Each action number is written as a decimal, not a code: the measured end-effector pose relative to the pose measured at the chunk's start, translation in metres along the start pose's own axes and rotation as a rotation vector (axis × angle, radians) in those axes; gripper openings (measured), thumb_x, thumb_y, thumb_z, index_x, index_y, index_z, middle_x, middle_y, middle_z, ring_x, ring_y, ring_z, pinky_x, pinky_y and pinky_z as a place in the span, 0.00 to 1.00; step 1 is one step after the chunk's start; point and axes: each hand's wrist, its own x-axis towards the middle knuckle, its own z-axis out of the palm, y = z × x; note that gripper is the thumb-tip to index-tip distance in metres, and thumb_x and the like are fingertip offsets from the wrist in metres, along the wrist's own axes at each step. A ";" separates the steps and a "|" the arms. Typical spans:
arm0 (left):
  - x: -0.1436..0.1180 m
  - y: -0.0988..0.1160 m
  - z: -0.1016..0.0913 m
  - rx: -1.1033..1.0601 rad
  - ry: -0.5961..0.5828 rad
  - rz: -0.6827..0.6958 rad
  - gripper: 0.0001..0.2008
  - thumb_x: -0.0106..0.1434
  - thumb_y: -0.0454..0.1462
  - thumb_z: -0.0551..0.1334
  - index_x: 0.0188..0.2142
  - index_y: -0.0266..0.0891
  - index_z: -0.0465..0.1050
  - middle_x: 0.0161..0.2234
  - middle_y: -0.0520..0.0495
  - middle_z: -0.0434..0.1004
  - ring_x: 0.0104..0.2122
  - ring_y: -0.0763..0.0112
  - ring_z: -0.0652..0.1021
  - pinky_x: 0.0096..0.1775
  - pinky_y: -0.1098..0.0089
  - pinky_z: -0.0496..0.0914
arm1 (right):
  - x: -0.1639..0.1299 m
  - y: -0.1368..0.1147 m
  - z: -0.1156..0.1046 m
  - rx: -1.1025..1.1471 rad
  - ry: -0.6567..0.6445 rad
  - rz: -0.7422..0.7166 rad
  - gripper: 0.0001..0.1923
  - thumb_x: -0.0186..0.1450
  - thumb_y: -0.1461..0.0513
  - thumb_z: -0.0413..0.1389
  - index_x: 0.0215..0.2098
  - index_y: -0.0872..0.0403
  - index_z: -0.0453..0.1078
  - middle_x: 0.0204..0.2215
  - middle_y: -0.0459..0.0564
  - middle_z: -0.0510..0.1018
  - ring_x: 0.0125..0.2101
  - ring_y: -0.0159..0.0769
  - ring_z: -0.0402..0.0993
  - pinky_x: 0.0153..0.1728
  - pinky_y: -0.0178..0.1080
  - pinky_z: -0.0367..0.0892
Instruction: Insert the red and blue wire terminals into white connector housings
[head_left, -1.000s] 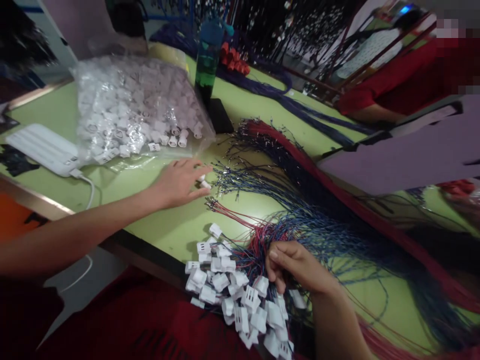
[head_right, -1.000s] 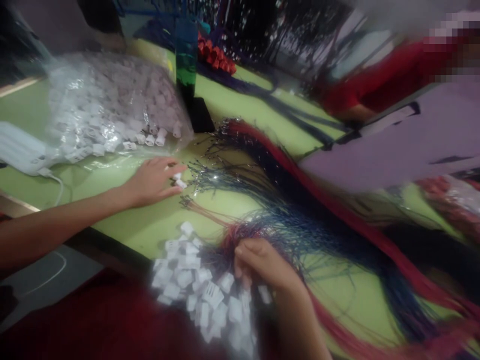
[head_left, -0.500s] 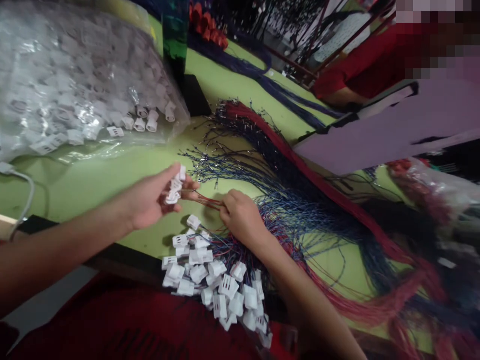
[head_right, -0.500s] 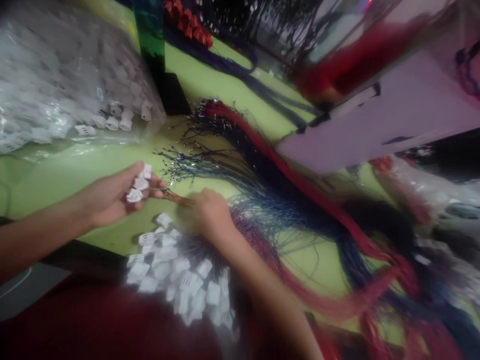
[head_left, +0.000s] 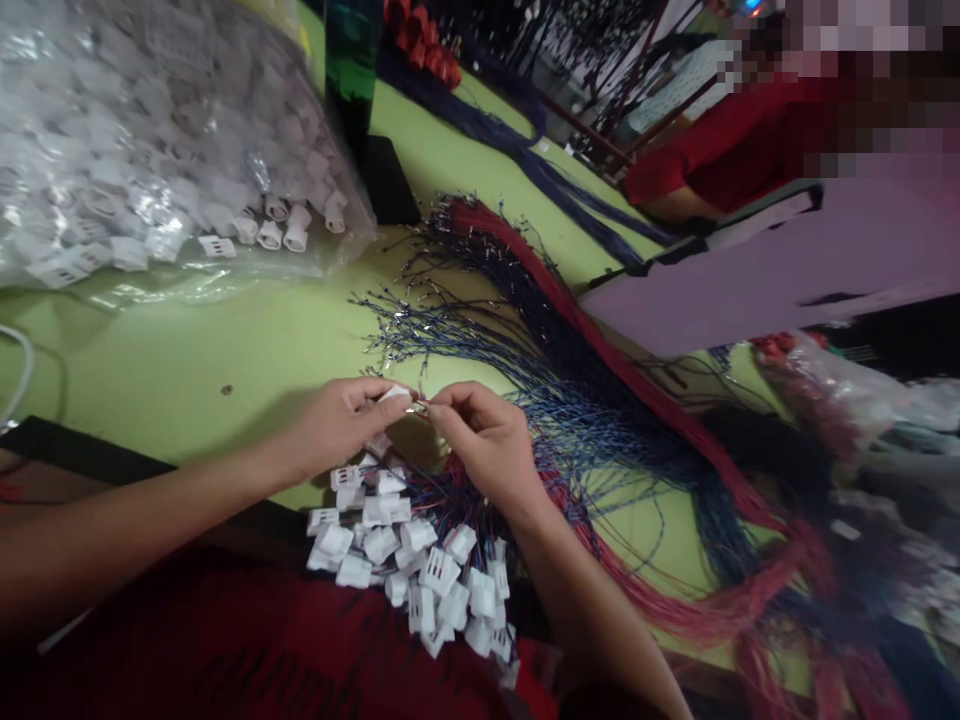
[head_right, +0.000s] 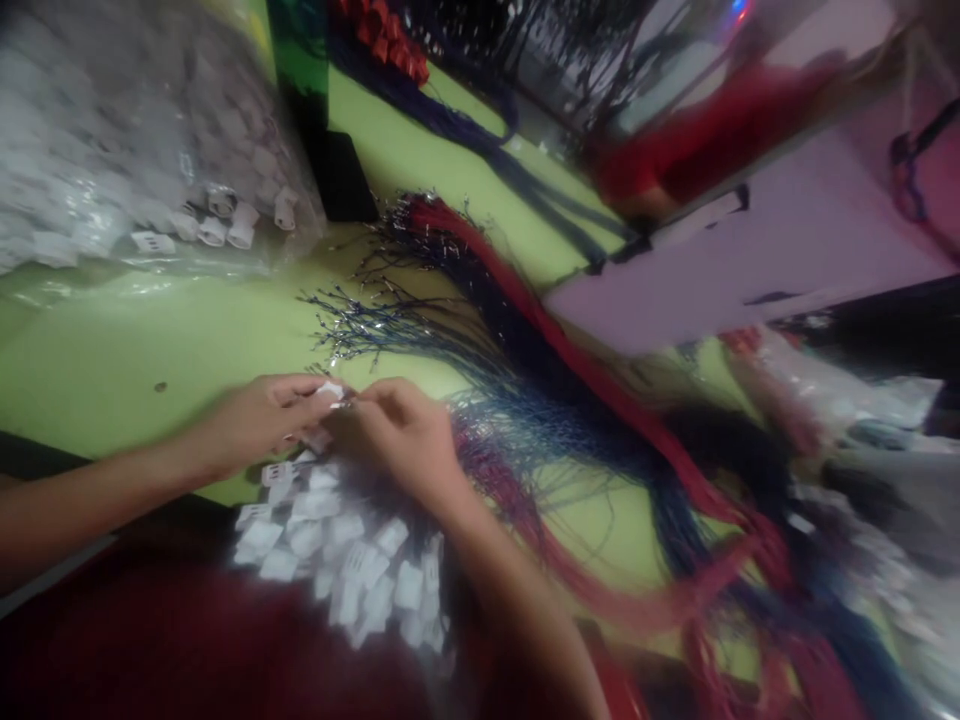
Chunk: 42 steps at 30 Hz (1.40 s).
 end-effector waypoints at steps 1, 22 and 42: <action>0.001 -0.001 0.000 0.005 0.020 0.018 0.11 0.63 0.44 0.62 0.34 0.40 0.78 0.16 0.56 0.64 0.15 0.78 0.60 0.16 0.75 0.52 | 0.001 0.004 0.002 -0.028 0.063 0.009 0.05 0.60 0.60 0.57 0.27 0.53 0.71 0.22 0.42 0.75 0.22 0.29 0.68 0.25 0.33 0.64; 0.005 -0.009 0.000 -0.270 -0.099 -0.019 0.10 0.60 0.42 0.65 0.39 0.40 0.75 0.22 0.55 0.67 0.17 0.80 0.63 0.16 0.77 0.56 | -0.016 0.014 0.002 -0.375 0.131 -0.275 0.05 0.64 0.64 0.53 0.31 0.51 0.70 0.26 0.45 0.78 0.25 0.32 0.71 0.29 0.35 0.65; 0.011 -0.005 0.000 -0.219 -0.127 -0.183 0.09 0.62 0.41 0.63 0.34 0.37 0.76 0.21 0.55 0.65 0.14 0.84 0.58 0.12 0.81 0.49 | -0.009 0.016 0.010 -0.539 0.033 -0.343 0.12 0.62 0.70 0.53 0.23 0.51 0.65 0.23 0.47 0.75 0.29 0.36 0.69 0.37 0.40 0.63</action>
